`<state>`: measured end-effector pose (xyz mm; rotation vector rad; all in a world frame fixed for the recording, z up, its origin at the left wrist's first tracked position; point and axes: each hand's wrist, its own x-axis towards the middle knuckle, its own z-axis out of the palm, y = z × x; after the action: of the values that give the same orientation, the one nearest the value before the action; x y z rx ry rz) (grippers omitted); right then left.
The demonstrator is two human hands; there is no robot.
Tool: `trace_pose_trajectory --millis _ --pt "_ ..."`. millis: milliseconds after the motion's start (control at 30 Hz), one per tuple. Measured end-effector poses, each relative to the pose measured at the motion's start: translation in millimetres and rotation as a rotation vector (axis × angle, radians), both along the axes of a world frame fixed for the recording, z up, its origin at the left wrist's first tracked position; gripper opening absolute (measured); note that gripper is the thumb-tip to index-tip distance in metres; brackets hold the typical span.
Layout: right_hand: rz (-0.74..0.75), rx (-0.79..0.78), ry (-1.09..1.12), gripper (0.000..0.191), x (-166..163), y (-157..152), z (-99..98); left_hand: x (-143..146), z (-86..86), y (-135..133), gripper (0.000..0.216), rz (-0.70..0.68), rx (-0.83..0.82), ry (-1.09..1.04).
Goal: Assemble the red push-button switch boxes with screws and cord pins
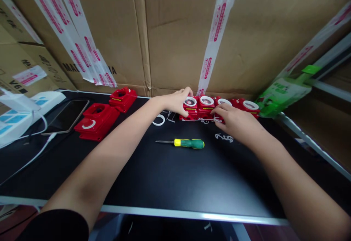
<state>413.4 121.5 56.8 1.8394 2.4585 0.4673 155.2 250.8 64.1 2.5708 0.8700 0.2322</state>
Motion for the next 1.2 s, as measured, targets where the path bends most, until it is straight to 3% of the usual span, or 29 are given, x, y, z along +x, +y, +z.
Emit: trace_pose_trajectory --millis 133,233,467,567,667,800,867,967,1100,1200 --pt "0.088 0.037 0.050 0.038 7 3 -7.4 1 0.0 0 0.080 0.011 0.030 -0.013" --pt "0.153 0.046 0.121 0.032 15 9 -14.0 2 -0.5 2 0.079 0.029 0.053 -0.014" --pt "0.039 0.051 0.107 0.029 18 11 -11.9 7 -1.8 3 0.077 0.046 0.086 -0.006" --pt "0.052 0.032 0.131 0.028 19 11 -12.9 3 11.8 -3 0.084 0.119 0.101 -0.003" --pt "0.099 0.000 0.167 0.026 23 14 -17.5 -18 35.0 -11 0.089 0.218 0.144 -0.004" --pt "0.136 0.007 0.219 0.026 27 14 -16.9 -67 52.5 -31 0.062 0.297 0.202 0.120" --pt "0.139 0.044 0.235 0.028 26 11 -11.3 -88 46.2 -48 0.049 0.287 0.190 0.161" --pt "0.133 0.148 0.253 0.032 20 4 -1.4 -101 20.6 -75 0.041 0.221 0.202 0.186" --pt "0.188 0.157 0.319 0.033 4 -1 1.5 -91 -18.9 -94 0.049 0.142 0.270 0.170" --pt "0.231 0.075 0.319 0.031 -6 -1 -4.5 -77 -34.8 -90 0.053 0.118 0.306 0.186"
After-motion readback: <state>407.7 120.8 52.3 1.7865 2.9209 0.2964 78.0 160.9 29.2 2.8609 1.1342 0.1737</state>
